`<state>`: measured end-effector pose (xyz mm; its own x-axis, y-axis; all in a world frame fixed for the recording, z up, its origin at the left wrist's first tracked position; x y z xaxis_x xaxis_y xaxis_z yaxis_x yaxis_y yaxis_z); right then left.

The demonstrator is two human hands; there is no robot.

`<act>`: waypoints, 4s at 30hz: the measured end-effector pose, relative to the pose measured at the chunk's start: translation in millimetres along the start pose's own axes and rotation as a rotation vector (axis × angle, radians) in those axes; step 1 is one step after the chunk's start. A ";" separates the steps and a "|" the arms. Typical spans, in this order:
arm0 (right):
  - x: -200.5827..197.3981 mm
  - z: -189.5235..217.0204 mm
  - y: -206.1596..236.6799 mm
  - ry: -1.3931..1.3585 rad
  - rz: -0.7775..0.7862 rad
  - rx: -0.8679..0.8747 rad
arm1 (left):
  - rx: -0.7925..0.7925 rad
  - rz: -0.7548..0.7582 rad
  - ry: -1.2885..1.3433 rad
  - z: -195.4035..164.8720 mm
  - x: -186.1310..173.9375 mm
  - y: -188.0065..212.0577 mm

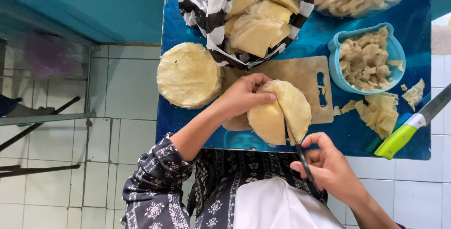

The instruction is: The person cuts round cracker discs into wedge-shaped pieces with scissors over a cutting board, occasionally using a knife to halve a disc, and places the cut pieces into a checkered paper-lined basket, with trimmings set aside in a blue bowl.

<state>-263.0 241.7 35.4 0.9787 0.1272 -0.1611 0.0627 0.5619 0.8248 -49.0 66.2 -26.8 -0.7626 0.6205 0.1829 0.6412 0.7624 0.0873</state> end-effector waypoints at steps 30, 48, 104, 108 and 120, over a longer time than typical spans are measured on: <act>-11.0 -14.4 -52.5 -0.169 0.089 -0.379 | -0.145 0.020 0.134 1.8 -6.7 -3.5; -3.2 2.1 -57.6 -0.174 0.127 -0.355 | -0.036 0.114 0.198 12.8 -6.7 -3.5; 4.2 -41.8 -22.2 0.069 0.601 -0.050 | -0.255 -0.154 0.355 7.8 -1.8 96.4; 26.9 -19.3 -28.6 0.083 0.542 -0.119 | -0.284 -0.088 0.270 4.6 -0.3 100.9; 42.3 -13.9 -24.8 0.286 0.266 -0.250 | -0.270 -0.023 0.168 5.9 -6.4 102.3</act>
<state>-225.9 244.5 0.6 0.8591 0.4942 -0.1329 -0.2669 0.6543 0.7076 20.9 141.4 -24.8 -0.7669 0.5474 0.3349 0.6405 0.6856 0.3461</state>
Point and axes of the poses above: each hand's wrist, its own y-axis away from the middle knuckle, its own x-axis out of the palm, z = x × y, the point moved 2 cm from there along -y, towards the middle knuckle, and after that the axes turned 8 degrees about x, right-handed, at the moved point
